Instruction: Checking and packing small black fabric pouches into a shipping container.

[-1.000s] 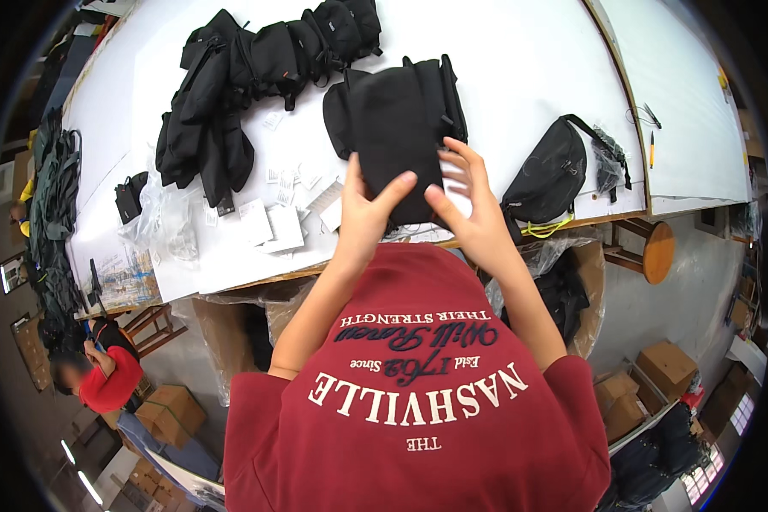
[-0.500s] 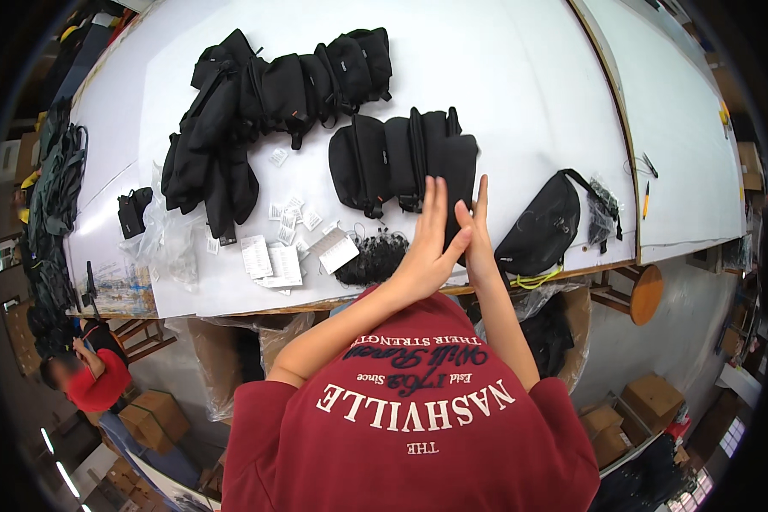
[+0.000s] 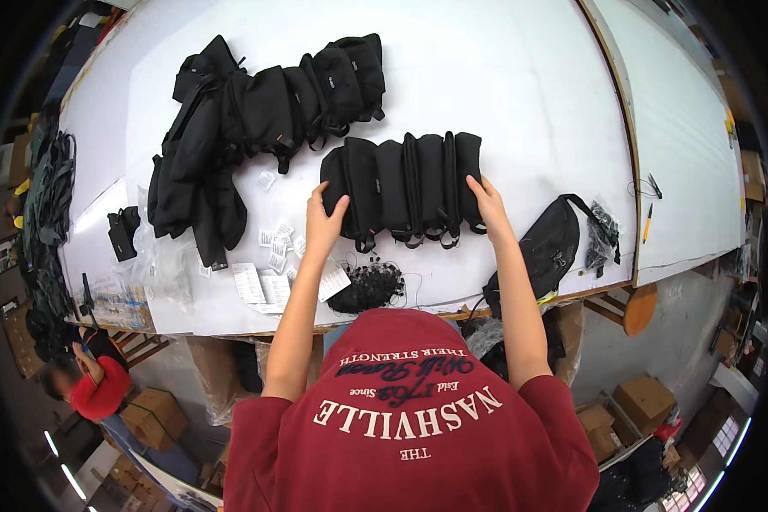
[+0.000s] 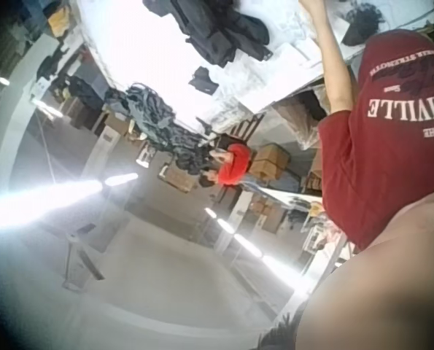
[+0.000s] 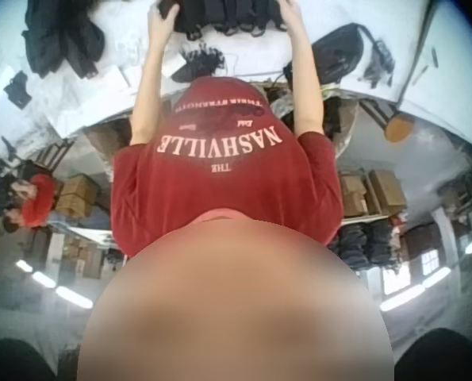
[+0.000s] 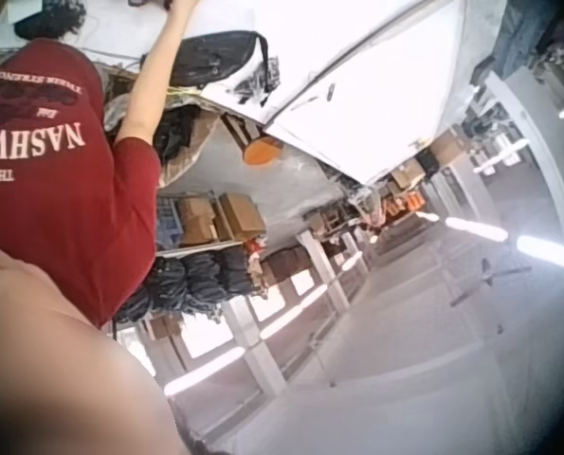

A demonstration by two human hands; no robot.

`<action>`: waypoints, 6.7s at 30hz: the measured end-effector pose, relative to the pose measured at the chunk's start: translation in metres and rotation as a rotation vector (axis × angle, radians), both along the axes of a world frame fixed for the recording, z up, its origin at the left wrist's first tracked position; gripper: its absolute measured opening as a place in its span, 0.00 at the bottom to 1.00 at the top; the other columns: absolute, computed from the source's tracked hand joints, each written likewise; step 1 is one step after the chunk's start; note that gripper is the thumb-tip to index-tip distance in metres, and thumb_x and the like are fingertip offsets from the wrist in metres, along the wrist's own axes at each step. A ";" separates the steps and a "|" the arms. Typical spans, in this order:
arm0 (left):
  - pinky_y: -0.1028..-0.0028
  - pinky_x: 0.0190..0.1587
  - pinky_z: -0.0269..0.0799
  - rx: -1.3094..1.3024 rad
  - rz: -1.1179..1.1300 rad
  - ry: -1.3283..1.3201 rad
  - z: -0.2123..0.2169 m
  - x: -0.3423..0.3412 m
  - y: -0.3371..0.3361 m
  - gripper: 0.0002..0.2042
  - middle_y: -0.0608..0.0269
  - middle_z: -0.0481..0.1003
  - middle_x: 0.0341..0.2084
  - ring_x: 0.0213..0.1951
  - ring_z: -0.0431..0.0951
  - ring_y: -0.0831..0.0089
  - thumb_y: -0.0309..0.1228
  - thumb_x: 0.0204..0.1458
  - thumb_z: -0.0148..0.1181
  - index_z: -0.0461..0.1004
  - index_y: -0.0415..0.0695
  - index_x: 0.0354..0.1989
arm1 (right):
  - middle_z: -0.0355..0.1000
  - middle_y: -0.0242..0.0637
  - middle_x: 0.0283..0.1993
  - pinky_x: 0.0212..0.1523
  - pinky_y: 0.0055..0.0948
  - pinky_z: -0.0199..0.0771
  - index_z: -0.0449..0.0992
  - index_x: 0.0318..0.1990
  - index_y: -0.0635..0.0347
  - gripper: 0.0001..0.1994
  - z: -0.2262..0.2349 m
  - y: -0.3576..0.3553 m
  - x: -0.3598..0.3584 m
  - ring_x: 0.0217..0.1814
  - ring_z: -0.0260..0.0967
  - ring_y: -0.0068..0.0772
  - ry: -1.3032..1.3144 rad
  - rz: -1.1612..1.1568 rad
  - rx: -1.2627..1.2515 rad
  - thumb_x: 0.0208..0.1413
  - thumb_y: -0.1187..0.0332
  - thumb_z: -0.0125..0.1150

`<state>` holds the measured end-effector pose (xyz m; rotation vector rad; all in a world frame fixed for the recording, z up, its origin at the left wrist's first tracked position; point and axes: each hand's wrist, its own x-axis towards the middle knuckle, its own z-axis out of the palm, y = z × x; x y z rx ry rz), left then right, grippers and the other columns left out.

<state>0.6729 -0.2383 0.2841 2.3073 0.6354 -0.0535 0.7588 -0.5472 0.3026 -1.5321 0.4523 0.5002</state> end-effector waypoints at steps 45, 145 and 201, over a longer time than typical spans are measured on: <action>0.74 0.36 0.70 -0.228 0.218 -0.432 0.084 0.043 0.117 0.13 0.59 0.76 0.35 0.31 0.75 0.73 0.31 0.52 0.61 0.76 0.42 0.46 | 0.70 0.41 0.52 0.57 0.32 0.61 0.72 0.53 0.60 0.16 0.100 0.017 -0.052 0.56 0.65 0.38 -0.814 0.057 -0.473 0.56 0.70 0.56; 0.83 0.38 0.65 -0.951 -0.274 0.233 0.184 -0.126 0.015 0.13 0.72 0.73 0.26 0.31 0.71 0.85 0.39 0.59 0.52 0.75 0.41 0.32 | 0.67 0.18 0.27 0.26 0.12 0.68 0.70 0.30 0.51 0.09 0.164 0.012 -0.156 0.25 0.65 0.08 0.422 0.524 0.429 0.60 0.60 0.56; 0.71 0.47 0.71 -0.381 -0.252 -0.615 0.215 -0.087 -0.114 0.04 0.55 0.79 0.33 0.42 0.79 0.63 0.17 0.48 0.57 0.70 0.36 0.30 | 0.74 0.30 0.41 0.30 0.18 0.68 0.74 0.43 0.54 0.10 0.136 0.010 -0.105 0.35 0.72 0.25 0.232 0.062 0.761 0.60 0.61 0.57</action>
